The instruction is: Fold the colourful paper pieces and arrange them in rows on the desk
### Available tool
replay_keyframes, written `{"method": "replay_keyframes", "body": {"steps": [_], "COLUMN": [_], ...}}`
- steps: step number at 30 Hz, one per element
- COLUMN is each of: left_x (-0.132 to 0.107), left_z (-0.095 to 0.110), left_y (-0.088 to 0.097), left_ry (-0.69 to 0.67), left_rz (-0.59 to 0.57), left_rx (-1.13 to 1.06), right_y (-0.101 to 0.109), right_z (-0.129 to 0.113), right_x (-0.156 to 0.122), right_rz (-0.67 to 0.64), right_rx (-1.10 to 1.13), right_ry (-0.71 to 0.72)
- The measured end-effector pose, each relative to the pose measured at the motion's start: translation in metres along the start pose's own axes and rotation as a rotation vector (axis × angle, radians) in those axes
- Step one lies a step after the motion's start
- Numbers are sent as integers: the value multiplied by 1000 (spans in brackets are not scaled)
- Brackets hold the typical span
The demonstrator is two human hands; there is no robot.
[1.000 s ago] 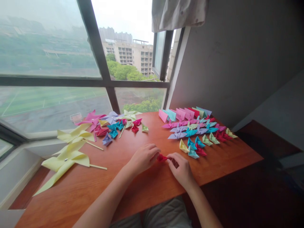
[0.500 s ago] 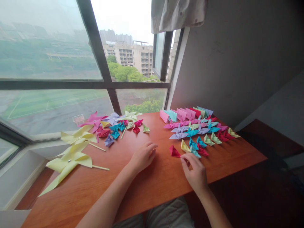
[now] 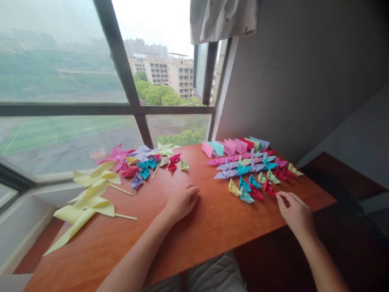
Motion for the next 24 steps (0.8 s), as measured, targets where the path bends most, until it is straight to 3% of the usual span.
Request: {"method": "replay_keyframes", "body": {"steps": [17,24], "left_x": [2,1], "left_z": [0,1], "left_y": [1,1], "left_ry": [11,12], "left_rz": [-9,-1], "left_rx": [-11,2], "right_y": [-16,5], "right_z": [1,-10], "right_x": [-4,1], "right_rz": [-148,-84], "right_rx": [-2,23], "right_ry": [-46,-123]}}
Point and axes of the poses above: each hand's wrist, its own x-axis towards the middle knuckle, its own y-axis out of the back of the hand, z = x × y, the point moved 5 cm from there along x, towards the middle knuckle, and after that the axes turned 8 degrees about -x, right-handed, at the moved point
